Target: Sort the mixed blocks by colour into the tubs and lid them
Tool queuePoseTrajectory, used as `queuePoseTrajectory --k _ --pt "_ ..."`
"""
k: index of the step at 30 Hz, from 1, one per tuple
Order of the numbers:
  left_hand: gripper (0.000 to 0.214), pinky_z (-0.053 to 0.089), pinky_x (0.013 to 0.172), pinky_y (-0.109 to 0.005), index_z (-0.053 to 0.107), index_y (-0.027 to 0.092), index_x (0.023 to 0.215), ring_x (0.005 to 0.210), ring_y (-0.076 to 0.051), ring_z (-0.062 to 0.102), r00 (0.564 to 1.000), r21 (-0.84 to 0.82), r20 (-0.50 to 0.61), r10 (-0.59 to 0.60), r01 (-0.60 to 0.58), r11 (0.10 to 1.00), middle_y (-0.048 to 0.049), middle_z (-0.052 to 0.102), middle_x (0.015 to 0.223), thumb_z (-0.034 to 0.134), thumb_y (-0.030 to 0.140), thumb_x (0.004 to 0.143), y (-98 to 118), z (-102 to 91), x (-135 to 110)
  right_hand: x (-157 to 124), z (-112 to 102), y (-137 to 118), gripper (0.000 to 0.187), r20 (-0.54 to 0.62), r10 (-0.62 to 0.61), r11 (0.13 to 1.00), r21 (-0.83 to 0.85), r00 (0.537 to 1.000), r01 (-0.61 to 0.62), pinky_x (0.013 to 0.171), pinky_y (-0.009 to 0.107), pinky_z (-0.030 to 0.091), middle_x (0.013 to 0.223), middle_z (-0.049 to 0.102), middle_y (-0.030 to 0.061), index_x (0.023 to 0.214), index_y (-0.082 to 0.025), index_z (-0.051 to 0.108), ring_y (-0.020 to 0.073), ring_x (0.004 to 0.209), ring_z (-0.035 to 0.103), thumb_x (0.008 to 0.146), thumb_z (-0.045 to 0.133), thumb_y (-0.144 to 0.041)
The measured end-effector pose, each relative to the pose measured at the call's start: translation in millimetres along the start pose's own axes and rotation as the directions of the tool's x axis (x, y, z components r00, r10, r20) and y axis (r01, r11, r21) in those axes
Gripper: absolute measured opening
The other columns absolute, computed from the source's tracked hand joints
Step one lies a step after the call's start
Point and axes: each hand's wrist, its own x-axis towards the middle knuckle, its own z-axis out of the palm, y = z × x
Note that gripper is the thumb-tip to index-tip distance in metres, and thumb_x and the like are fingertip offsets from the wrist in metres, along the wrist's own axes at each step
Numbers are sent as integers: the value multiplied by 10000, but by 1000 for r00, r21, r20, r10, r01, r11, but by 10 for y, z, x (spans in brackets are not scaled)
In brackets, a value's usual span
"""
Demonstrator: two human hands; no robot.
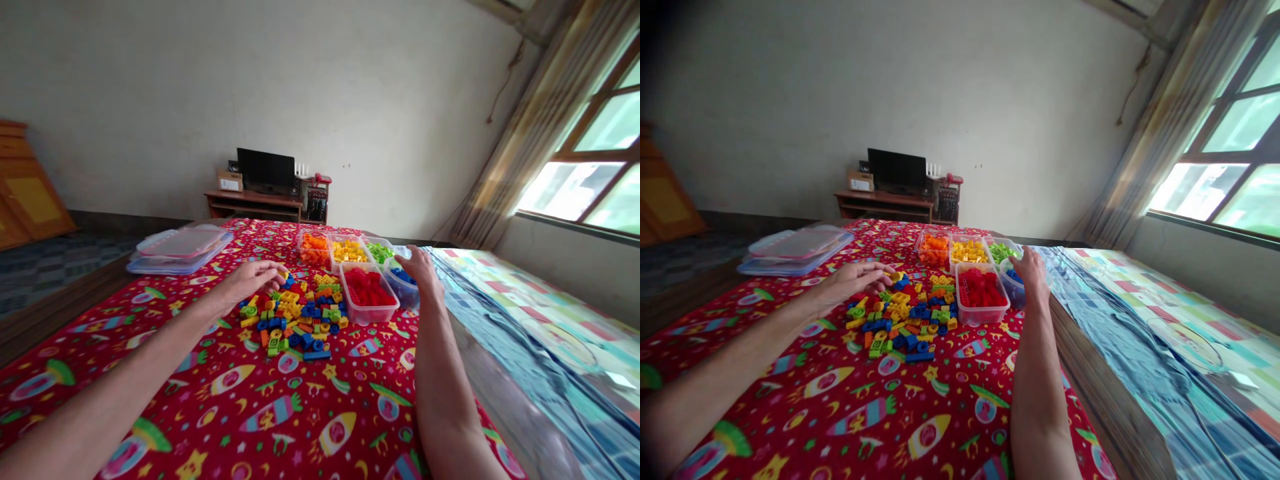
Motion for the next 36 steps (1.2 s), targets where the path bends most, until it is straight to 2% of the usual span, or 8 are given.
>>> queuePoseTrajectory --k 3,5,11,14,18,23,30,36 --pt "345 506 669 -253 620 135 1025 733 -144 619 1000 15 1 15 -15 1000 -60 698 887 570 391 800 -26 -25 21 2 -199 -147 390 -177 -2 995 97 984 20 877 362 412 1003 678 150 1141 -131 621 257 1004 587 842 455 -320" --pt "382 519 667 -266 626 142 1016 726 -155 633 1000 48 2 25 -26 999 -66 703 881 582 434 773 -44 -40 41 -8 -319 -294 360 -222 -39 982 172 974 79 846 347 424 902 698 120 1083 -148 651 240 923 617 854 430 -316" --pt "442 524 627 -294 658 165 942 700 -196 648 993 259 103 63 -88 962 -64 713 809 561 535 719 -64 -31 72 -281 -287 -920 311 -110 -290 929 207 951 307 744 279 433 857 711 102 1006 -166 676 197 815 646 881 412 -272" --pt "415 507 680 -280 675 187 977 778 -208 653 971 401 233 59 -152 903 -56 726 879 525 498 747 -59 13 41 -573 -137 -1300 307 81 -499 861 153 862 484 684 266 425 862 706 98 989 -190 675 197 795 643 898 389 -253" --pt "285 467 741 -264 708 199 881 800 -204 646 930 611 360 75 -296 735 -41 730 866 510 365 761 -55 42 -17 -944 53 -1641 308 330 -646 751 118 688 649 661 269 433 892 695 116 957 -178 671 204 790 649 903 372 -231" --pt "225 457 715 -250 713 214 829 746 -189 643 947 668 305 99 -287 687 -23 728 824 517 303 766 -83 -32 -16 -1116 179 -1702 310 463 -678 675 84 571 733 701 285 461 962 689 135 1011 -162 653 223 875 655 892 367 -176" --pt "255 459 796 -251 717 207 894 843 -184 638 962 711 176 210 -272 649 -37 722 904 497 218 765 -176 -133 69 -1073 236 -1651 296 493 -648 688 50 581 724 679 283 476 933 697 133 980 -167 671 231 859 669 873 395 -154" --pt "282 466 779 -258 715 198 940 871 -214 639 953 736 299 49 -263 625 -49 720 942 589 221 688 -188 -95 29 -1176 392 -1655 300 472 -700 657 132 535 743 767 291 481 1052 681 109 1109 -202 629 224 964 638 884 431 -224"
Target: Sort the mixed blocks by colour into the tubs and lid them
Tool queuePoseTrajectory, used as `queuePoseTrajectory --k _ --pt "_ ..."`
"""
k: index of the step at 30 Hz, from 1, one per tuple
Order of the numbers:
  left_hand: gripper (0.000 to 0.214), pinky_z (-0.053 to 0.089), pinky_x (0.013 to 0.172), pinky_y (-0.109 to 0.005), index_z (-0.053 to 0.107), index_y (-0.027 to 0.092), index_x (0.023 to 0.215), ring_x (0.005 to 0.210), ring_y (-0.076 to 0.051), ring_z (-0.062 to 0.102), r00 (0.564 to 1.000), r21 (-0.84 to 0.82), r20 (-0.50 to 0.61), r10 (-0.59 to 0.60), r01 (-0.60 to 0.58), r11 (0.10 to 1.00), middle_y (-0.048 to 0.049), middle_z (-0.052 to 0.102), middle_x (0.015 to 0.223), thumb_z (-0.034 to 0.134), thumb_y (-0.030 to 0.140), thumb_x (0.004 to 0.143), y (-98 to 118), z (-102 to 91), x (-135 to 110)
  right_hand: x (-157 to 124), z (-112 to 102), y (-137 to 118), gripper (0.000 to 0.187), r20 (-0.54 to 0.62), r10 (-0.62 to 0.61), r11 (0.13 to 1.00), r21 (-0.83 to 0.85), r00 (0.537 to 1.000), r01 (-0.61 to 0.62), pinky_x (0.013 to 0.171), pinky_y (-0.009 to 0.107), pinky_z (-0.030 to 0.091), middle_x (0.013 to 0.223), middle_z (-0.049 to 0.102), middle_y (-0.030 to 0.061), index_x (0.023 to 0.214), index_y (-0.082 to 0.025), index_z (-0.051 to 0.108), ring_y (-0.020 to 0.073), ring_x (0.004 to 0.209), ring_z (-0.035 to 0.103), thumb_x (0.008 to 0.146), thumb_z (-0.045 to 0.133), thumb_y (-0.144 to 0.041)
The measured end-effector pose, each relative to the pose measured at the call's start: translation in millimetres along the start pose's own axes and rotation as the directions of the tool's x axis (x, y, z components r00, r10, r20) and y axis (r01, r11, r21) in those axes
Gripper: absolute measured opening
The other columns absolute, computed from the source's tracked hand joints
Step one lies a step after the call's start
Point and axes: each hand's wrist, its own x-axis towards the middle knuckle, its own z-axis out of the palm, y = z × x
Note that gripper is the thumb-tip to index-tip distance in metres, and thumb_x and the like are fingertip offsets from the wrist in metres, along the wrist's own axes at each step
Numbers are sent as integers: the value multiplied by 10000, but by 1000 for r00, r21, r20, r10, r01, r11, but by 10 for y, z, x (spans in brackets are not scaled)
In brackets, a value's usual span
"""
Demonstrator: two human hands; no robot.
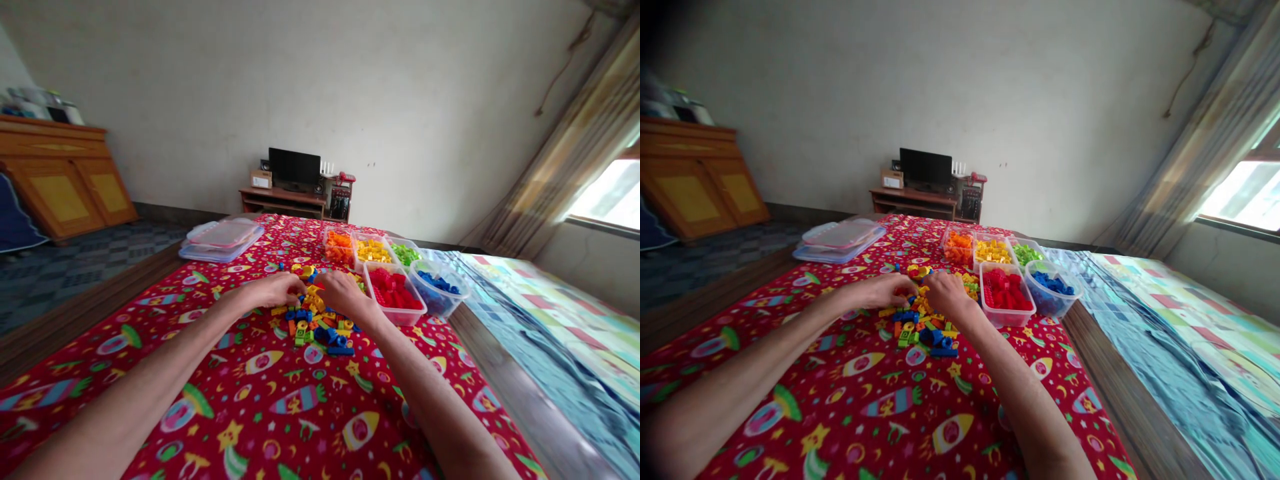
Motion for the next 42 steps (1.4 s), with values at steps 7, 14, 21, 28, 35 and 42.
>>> queuePoseTrajectory --k 7,14,21,28,35,42 --pt "312 468 741 -240 732 204 852 810 -202 655 999 -31 -25 -21 20 999 -36 739 853 531 119 630 -127 72 49 16 77 1 327 68 6 1000 16 998 -7 797 293 474 1052 675 105 1139 -209 613 216 984 624 891 400 -204" --pt "307 482 719 -232 732 197 893 791 -192 669 994 -68 -98 -48 42 997 -39 744 869 529 191 663 -263 75 68 62 155 133 356 63 39 999 1 997 -39 772 294 465 1049 667 131 1095 -170 627 221 962 629 847 381 -102" --pt "285 511 740 -265 718 175 870 805 -207 674 962 -247 -232 -147 88 965 -40 744 872 553 289 668 -261 64 78 24 78 156 421 12 86 993 83 996 -87 846 280 440 1085 661 113 1214 -186 580 209 1035 598 823 432 -139" --pt "319 510 788 -288 713 185 928 870 -220 672 978 -301 -178 -109 52 952 -35 741 936 547 252 664 -188 8 51 35 -28 200 488 43 -39 977 211 998 29 848 277 448 1082 667 111 1277 -153 525 205 1032 600 791 497 -169" --pt "349 485 795 -261 727 187 979 846 -202 662 989 -29 -142 -50 47 998 -50 740 949 525 190 694 -123 22 66 -78 -142 9 358 212 -125 980 180 969 87 911 317 448 1233 604 98 1194 -211 590 229 1144 552 858 527 -318" --pt "325 463 837 -255 717 202 1002 919 -204 659 995 60 -94 -33 39 997 -47 730 1004 544 171 728 -129 21 51 -54 -30 -95 343 203 -137 989 84 970 123 899 340 462 1204 613 113 1193 -182 581 245 1140 554 860 533 -251"
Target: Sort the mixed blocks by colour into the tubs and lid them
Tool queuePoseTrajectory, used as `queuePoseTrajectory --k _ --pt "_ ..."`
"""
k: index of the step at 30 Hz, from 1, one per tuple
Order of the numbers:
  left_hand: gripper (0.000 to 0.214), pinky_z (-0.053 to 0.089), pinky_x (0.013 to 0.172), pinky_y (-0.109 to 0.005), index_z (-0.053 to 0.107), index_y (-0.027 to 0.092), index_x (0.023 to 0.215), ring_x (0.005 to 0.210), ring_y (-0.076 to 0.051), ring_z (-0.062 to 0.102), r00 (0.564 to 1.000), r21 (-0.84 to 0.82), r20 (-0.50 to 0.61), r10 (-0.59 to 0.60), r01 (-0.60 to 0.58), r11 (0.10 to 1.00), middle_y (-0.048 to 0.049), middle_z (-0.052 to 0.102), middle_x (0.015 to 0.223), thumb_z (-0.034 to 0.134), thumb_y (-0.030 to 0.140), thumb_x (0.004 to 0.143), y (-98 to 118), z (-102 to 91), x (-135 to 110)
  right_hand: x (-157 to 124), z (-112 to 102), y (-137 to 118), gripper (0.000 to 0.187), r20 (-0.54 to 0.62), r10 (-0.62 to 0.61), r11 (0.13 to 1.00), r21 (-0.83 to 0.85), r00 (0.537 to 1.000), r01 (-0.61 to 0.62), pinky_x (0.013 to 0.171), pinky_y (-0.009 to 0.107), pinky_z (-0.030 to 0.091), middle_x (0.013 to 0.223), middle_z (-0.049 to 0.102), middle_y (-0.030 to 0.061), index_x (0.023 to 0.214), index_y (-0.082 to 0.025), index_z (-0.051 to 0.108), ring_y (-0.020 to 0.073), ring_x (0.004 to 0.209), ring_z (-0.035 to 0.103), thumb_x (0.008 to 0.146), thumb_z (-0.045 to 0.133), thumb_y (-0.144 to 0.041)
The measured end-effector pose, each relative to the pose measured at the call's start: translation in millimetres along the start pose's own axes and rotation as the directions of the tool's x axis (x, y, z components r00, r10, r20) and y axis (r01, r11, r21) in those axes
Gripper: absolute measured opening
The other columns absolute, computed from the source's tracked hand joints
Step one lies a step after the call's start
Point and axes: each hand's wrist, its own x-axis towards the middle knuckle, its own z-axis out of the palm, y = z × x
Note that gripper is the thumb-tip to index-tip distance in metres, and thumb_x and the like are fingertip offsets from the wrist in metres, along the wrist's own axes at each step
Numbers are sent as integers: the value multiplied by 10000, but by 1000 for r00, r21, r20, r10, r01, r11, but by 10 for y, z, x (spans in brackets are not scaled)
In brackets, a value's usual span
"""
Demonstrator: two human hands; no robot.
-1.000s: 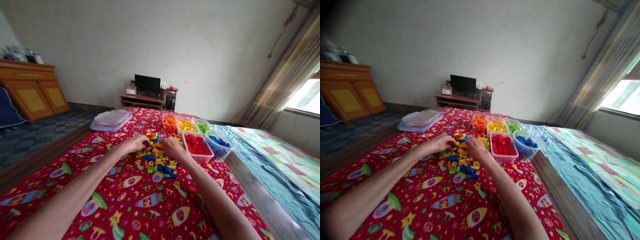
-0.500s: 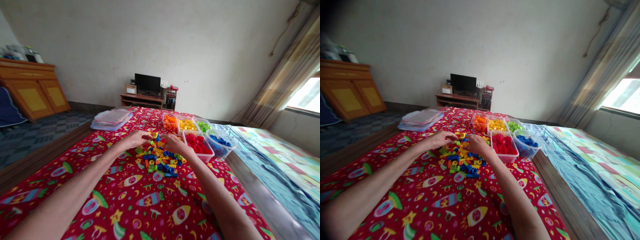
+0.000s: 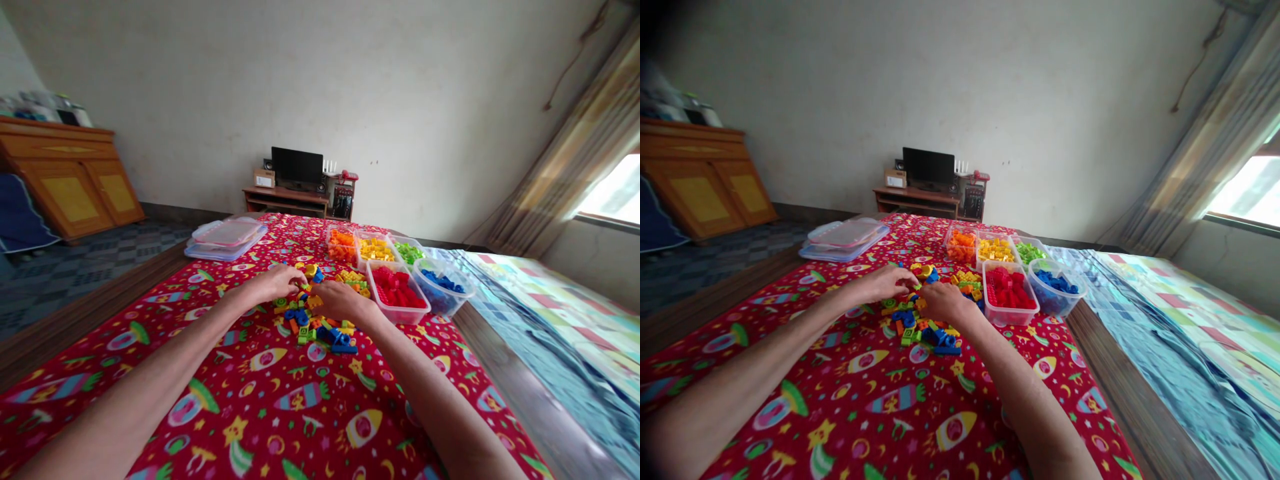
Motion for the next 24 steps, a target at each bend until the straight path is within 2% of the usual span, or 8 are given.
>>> queuePoseTrajectory --k 6,11,14,17,21,24 --pt "239 453 797 -230 707 200 951 872 -185 652 987 26 -21 157 -157 987 -38 725 955 587 168 747 74 154 32 17 -1 134 358 -51 -67 991 110 996 73 924 299 454 1172 629 108 1169 -153 604 214 1114 566 816 551 -126" --pt "173 455 733 -228 677 185 931 832 -184 636 973 18 -89 211 -210 978 -44 698 899 594 228 785 150 403 62 1 -38 221 331 -45 -2 997 73 999 6 938 292 440 1173 627 103 1144 -169 614 210 1131 557 821 544 -160" --pt "201 455 756 -240 656 178 967 868 -190 625 968 14 -119 221 -221 975 -53 685 930 616 247 782 136 452 65 -2 -26 213 311 -25 45 999 24 999 -44 891 296 462 1165 630 100 1123 -179 612 211 1097 578 829 512 -175" --pt "161 454 741 -243 657 166 899 828 -183 623 971 16 -95 218 -218 976 -48 679 875 616 272 784 99 379 49 -22 -46 160 305 -29 51 999 16 998 -50 851 297 478 1155 635 101 1131 -177 593 216 1071 590 845 495 -221" --pt "175 444 744 -245 669 180 859 813 -177 620 982 46 -85 170 -167 985 -46 687 866 592 318 783 40 173 20 -87 -156 47 300 -60 50 999 -17 997 -51 854 298 481 1173 627 107 1138 -168 579 218 1081 588 856 487 -216" --pt "228 438 721 -250 680 195 843 802 -187 625 990 41 -107 91 -87 995 -45 700 854 568 383 777 1 34 3 -126 -210 -69 287 4 44 998 -47 999 -43 828 326 500 1157 633 130 1115 -153 595 243 1060 602 853 495 -214"
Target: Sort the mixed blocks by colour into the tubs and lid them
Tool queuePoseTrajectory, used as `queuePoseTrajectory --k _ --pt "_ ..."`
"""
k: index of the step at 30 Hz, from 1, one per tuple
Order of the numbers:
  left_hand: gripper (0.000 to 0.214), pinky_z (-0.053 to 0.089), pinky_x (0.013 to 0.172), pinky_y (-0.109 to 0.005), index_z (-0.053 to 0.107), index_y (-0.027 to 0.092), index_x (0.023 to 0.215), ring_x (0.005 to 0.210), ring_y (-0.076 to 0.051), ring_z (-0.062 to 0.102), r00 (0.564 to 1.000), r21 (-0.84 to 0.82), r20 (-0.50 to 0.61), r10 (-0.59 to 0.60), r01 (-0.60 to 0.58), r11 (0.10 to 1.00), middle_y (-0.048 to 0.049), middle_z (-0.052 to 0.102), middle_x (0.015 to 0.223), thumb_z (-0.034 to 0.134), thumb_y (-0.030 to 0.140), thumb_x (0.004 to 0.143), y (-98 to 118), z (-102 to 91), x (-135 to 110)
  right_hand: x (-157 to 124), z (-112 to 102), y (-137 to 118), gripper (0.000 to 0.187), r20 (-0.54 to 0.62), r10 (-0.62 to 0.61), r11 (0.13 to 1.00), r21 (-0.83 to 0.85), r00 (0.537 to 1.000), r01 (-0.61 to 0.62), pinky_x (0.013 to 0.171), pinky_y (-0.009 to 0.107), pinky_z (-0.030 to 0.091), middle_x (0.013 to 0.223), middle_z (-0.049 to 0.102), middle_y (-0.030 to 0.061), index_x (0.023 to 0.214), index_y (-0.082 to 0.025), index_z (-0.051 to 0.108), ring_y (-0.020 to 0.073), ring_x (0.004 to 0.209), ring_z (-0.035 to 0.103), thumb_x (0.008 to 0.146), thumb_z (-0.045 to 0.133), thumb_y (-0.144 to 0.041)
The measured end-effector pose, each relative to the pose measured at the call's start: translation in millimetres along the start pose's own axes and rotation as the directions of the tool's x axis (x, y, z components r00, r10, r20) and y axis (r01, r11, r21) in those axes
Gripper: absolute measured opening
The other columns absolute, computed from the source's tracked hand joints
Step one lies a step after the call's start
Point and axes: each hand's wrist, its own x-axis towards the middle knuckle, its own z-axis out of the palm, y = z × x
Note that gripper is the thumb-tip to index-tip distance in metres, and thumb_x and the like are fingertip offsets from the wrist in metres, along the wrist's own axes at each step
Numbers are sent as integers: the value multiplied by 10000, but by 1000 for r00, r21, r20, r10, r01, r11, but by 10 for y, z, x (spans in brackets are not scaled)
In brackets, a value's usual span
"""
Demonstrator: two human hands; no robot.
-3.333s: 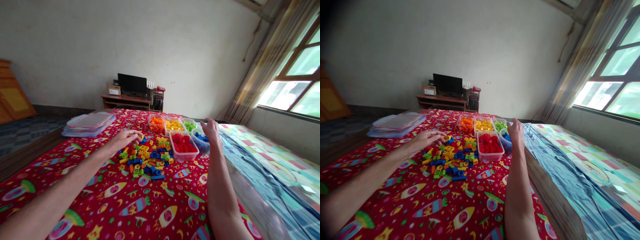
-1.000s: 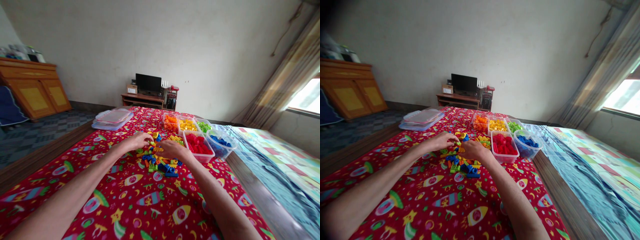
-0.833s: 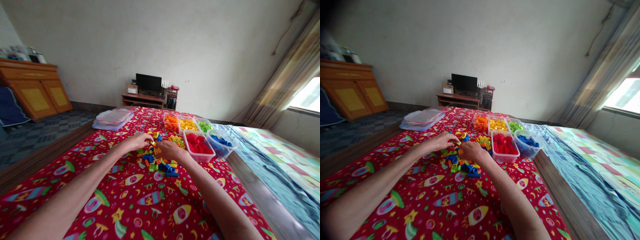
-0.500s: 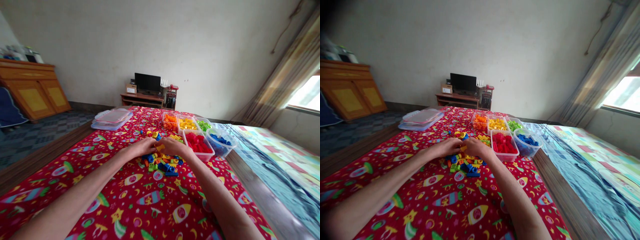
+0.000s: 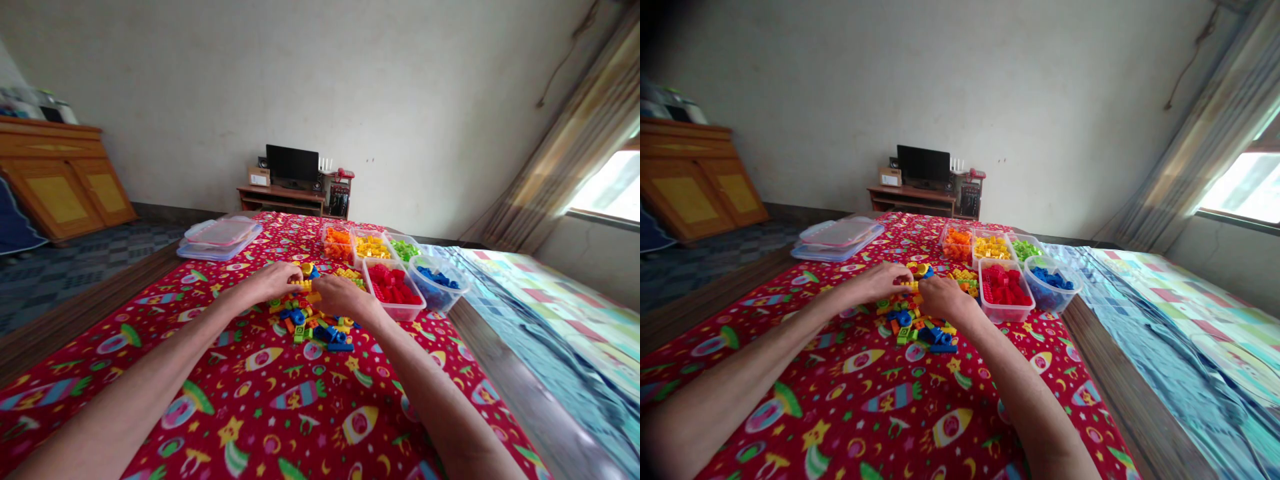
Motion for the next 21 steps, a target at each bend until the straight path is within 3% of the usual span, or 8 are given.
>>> queuePoseTrajectory --k 3,8,11,13,15,17,19,21 --pt "255 434 673 -256 687 200 834 745 -195 629 992 -22 -44 -119 118 993 -39 706 802 561 405 750 -2 -66 -9 1 51 -127 302 64 -28 999 -21 998 29 795 353 517 1137 639 135 1124 -169 598 258 1035 616 834 525 -210" --pt "270 427 609 -248 692 196 793 653 -188 620 973 -104 -61 -223 216 971 -19 685 682 547 413 725 74 -79 -14 93 231 -142 336 -33 -64 998 -23 997 64 779 322 511 1062 663 137 1134 -151 597 229 974 640 830 462 -104" --pt "329 448 611 -253 690 181 789 684 -199 634 970 -256 -25 -241 227 940 -28 698 701 566 473 706 82 -81 1 168 236 45 263 -123 -40 991 120 992 55 767 268 486 986 685 116 1050 -144 636 203 926 642 817 516 -138" --pt "419 471 629 -267 688 163 797 726 -216 646 968 -388 -4 -253 231 892 -44 711 742 593 552 674 74 -79 10 220 215 191 212 -243 79 959 284 967 -6 741 257 475 910 692 101 987 -127 651 193 864 644 803 558 -179" --pt "516 495 653 -285 683 149 830 760 -226 655 963 -530 24 -269 240 813 -54 722 800 616 623 637 83 -75 13 276 213 304 188 -320 253 850 524 913 -52 675 244 474 825 684 74 938 -120 646 171 762 640 790 580 -216" --pt "568 517 680 -302 676 148 877 775 -221 663 956 -662 73 -286 261 703 -55 728 861 637 651 617 128 -71 8 330 246 365 179 -288 378 641 767 880 -24 585 217 466 738 657 32 908 -127 622 132 633 613 779 585 -245" --pt "578 532 720 -316 669 153 913 798 -215 672 947 -762 120 -297 280 584 -54 730 908 667 644 609 197 -65 1 377 299 379 162 -238 402 408 911 884 60 517 191 450 679 624 -6 879 -140 592 96 540 570 770 581 -259" --pt "586 539 759 -331 661 151 915 821 -218 681 937 -820 141 -320 292 492 -58 732 910 712 628 577 262 -56 0 410 346 369 164 -234 381 243 959 894 148 503 176 453 666 606 -25 849 -149 576 76 515 548 740 609 -268"
